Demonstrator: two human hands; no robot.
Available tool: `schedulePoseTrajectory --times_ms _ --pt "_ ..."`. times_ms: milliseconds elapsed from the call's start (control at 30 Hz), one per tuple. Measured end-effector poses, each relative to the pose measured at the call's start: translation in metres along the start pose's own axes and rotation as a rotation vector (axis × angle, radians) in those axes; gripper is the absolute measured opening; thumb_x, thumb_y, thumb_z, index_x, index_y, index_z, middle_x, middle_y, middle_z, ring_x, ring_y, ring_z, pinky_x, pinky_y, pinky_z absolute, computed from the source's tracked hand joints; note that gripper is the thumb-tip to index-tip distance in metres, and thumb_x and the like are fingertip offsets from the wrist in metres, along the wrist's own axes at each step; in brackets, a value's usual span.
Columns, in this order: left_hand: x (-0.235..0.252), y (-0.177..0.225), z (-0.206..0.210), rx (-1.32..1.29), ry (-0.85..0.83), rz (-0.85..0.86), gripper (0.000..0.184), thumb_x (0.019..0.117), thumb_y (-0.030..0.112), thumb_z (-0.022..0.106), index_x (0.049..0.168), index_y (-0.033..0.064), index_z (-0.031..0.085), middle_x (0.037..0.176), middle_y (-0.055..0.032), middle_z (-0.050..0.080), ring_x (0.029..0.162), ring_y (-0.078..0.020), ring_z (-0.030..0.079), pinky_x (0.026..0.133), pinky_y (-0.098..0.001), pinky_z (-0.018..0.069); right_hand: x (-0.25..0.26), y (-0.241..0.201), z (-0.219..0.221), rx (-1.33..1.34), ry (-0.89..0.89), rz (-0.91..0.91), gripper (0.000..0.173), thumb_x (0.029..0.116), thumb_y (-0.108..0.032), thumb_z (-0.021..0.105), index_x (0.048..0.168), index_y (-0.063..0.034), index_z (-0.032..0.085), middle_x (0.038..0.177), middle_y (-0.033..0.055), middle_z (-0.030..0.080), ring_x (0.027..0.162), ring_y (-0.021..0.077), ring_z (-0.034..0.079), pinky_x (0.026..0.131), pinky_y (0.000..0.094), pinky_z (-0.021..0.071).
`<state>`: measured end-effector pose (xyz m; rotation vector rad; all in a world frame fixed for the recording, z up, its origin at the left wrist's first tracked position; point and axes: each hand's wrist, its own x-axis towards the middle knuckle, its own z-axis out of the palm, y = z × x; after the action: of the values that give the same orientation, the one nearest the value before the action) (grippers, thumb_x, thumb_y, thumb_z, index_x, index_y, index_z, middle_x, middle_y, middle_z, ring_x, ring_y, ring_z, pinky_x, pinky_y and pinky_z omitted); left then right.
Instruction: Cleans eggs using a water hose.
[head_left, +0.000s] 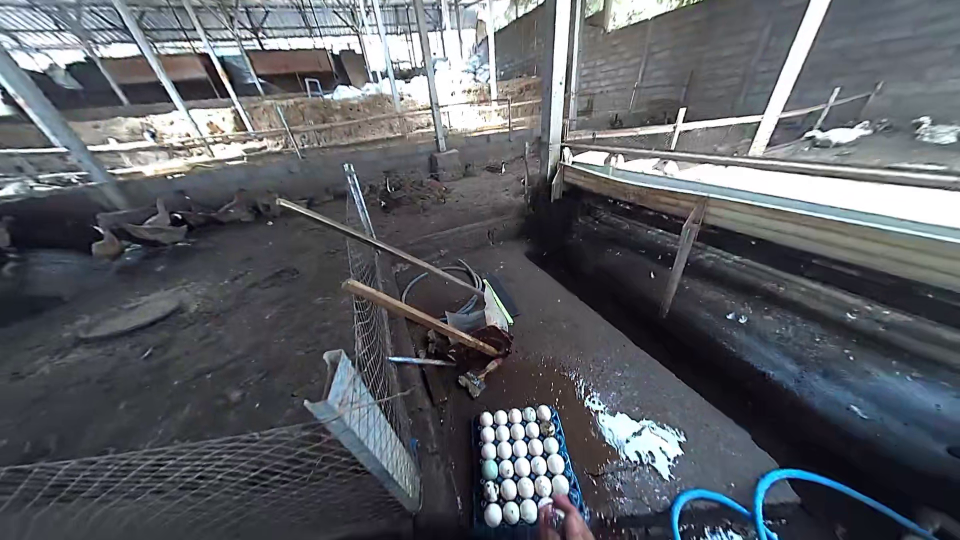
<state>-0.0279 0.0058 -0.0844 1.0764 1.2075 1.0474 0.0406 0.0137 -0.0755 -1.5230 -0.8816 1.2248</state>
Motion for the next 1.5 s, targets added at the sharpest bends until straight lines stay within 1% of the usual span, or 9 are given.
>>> schedulePoseTrajectory --times_ms 267,367,500,667,867,1067,1267,1367,1500 --pt "-0.011 0.04 -0.001 -0.027 0.023 -0.221 0.052 0.113 0.024 0.018 0.146 -0.0074 0.043 0.143 -0.0271 0.051 0.131 -0.0305 0.052 0.113 -0.045 0.0395 -0.004 -0.027 0.001 -0.063 0.028 0.062 0.05 0.1088 -0.024 0.033 0.15 0.0022 0.044 0.148 0.0238 0.052 0.136 0.0305 0.052 0.114 0.0488 0.0409" --pt "-0.007 0.037 0.005 0.032 0.01 -0.289 0.05 0.1115 0.032 0.02 0.125 0.0005 0.056 0.09 -0.009 0.057 0.068 -0.014 0.052 0.057 -0.0317 0.0458 0.018 -0.028 -0.009 0.028 0.109 0.222 0.047 0.1091 -0.024 0.039 0.15 -0.0005 0.041 0.14 0.0226 0.055 0.125 0.0282 0.057 0.104 0.0472 0.048" --pt "-0.005 0.031 -0.002 -0.079 -0.01 -0.2 0.054 0.112 0.022 0.013 0.142 -0.008 0.045 0.137 -0.0234 0.055 0.123 -0.022 0.055 0.108 -0.0375 0.0436 -0.003 -0.026 0.001 -0.085 0.073 0.095 0.046 0.1049 -0.021 0.042 0.146 -0.0031 0.05 0.137 0.0203 0.06 0.124 0.0283 0.06 0.104 0.0494 0.0488" --pt "0.004 0.026 -0.012 -0.224 -0.216 -0.436 0.049 0.1098 0.036 0.015 0.103 0.01 0.056 0.057 0.0008 0.048 0.039 -0.0074 0.037 0.036 -0.0219 0.0315 0.028 -0.015 -0.012 0.307 0.121 0.477 0.028 0.1067 -0.023 0.048 0.123 -0.0043 0.06 0.102 0.0144 0.066 0.088 0.0241 0.066 0.078 0.0444 0.0558" --pt "0.013 0.02 -0.029 -0.232 -0.284 -0.433 0.033 0.1115 0.033 0.032 0.128 0.0103 0.05 0.077 -0.0013 0.056 0.047 -0.0054 0.043 0.041 -0.0194 0.0385 0.013 -0.025 -0.015 0.405 0.079 0.333 0.046 0.111 -0.027 0.027 0.123 -0.0005 0.063 0.106 0.0134 0.071 0.093 0.0207 0.068 0.079 0.04 0.0552" --pt "0.006 0.017 -0.01 -0.099 -0.081 -0.236 0.052 0.1128 0.027 0.017 0.139 -0.0023 0.051 0.127 -0.0162 0.061 0.113 -0.0175 0.06 0.099 -0.0362 0.0492 -0.01 -0.018 0.009 0.031 0.218 0.056 0.033 0.1035 -0.025 0.058 0.124 -0.002 0.07 0.133 0.0149 0.067 0.127 0.0233 0.061 0.108 0.0459 0.0472" --pt "0.008 0.023 -0.009 0.151 -0.058 -0.263 0.048 0.1118 0.029 0.022 0.114 0.0013 0.061 0.092 -0.0079 0.06 0.071 -0.0114 0.056 0.06 -0.0289 0.0487 0.012 -0.034 -0.004 0.498 0.154 0.569 0.036 0.1103 -0.031 0.038 0.115 -0.0053 0.063 0.091 0.0129 0.065 0.076 0.023 0.064 0.065 0.0415 0.0552" --pt "0.006 0.025 -0.006 0.154 0.044 -0.22 0.047 0.1106 0.022 0.028 0.116 -0.0069 0.065 0.107 -0.0184 0.066 0.097 -0.0202 0.063 0.088 -0.0391 0.0523 0.0 -0.033 0.001 0.303 0.13 0.387 0.036 0.1101 -0.025 0.038 0.118 -0.0018 0.064 0.101 0.0122 0.068 0.089 0.0195 0.065 0.078 0.0392 0.0549" --pt "0.007 0.023 -0.007 0.097 0.095 -0.192 0.042 0.1116 0.019 0.03 0.108 -0.0074 0.064 0.092 -0.0121 0.063 0.084 -0.0139 0.06 0.08 -0.034 0.0513 -0.009 -0.032 0.008 0.022 0.079 0.176 0.04 0.1075 -0.02 0.038 0.131 -0.0026 0.064 0.128 0.016 0.068 0.12 0.024 0.063 0.101 0.0469 0.0491"
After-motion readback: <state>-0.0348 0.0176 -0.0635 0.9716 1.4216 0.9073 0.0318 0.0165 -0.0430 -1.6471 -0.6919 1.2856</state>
